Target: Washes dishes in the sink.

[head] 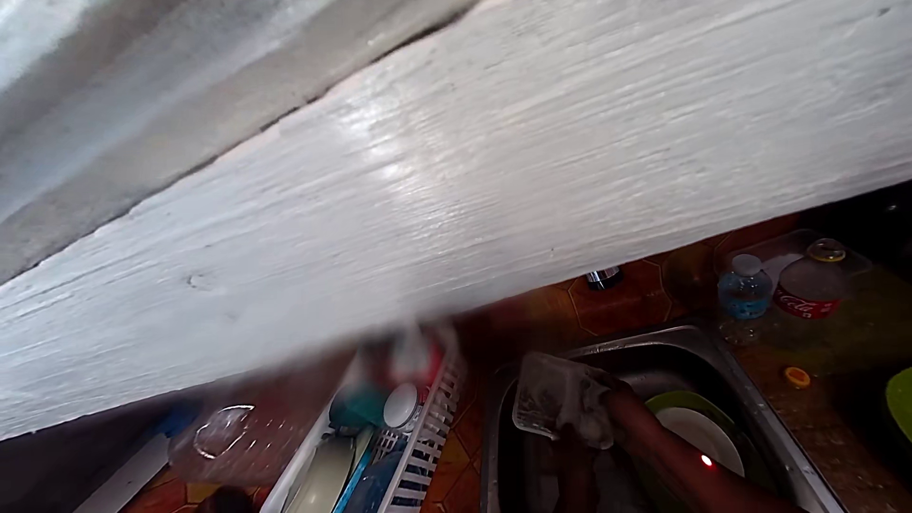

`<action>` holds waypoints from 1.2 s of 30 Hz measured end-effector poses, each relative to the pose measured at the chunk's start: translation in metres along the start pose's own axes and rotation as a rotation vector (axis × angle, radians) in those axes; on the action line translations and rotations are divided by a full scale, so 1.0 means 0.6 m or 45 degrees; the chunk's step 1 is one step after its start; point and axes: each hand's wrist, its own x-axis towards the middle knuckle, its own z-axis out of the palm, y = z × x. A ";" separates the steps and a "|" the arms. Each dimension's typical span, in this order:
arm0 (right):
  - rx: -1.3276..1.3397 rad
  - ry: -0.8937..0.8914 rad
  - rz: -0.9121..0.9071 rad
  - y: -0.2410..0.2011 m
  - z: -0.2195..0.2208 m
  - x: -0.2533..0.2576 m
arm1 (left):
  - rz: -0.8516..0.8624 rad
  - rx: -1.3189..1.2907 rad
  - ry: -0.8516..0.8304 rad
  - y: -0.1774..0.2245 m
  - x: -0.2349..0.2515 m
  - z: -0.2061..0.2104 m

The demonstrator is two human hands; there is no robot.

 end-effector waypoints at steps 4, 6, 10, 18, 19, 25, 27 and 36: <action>-0.066 -0.203 0.142 0.007 -0.006 -0.009 | 0.034 0.088 0.002 -0.004 0.007 -0.001; -0.218 -0.323 0.159 0.011 -0.003 -0.017 | 0.067 0.130 -0.022 -0.001 0.011 -0.006; -0.279 -0.303 0.149 0.004 -0.003 -0.006 | 0.066 0.118 0.003 0.003 0.005 -0.003; -1.509 -0.313 -0.553 0.010 -0.012 -0.009 | 0.046 0.167 0.006 0.014 -0.005 -0.008; -1.641 -0.365 -0.624 0.015 -0.016 -0.009 | 0.052 0.199 0.007 0.017 -0.007 -0.008; -1.964 -0.490 -0.594 0.015 -0.009 -0.002 | 0.197 0.398 0.012 0.010 0.008 -0.012; -1.984 -0.536 -0.566 0.016 -0.011 0.002 | 0.250 0.445 0.012 0.006 0.010 -0.012; -1.537 -0.763 -0.569 0.047 -0.009 -0.016 | 0.245 0.330 0.000 0.008 0.020 -0.020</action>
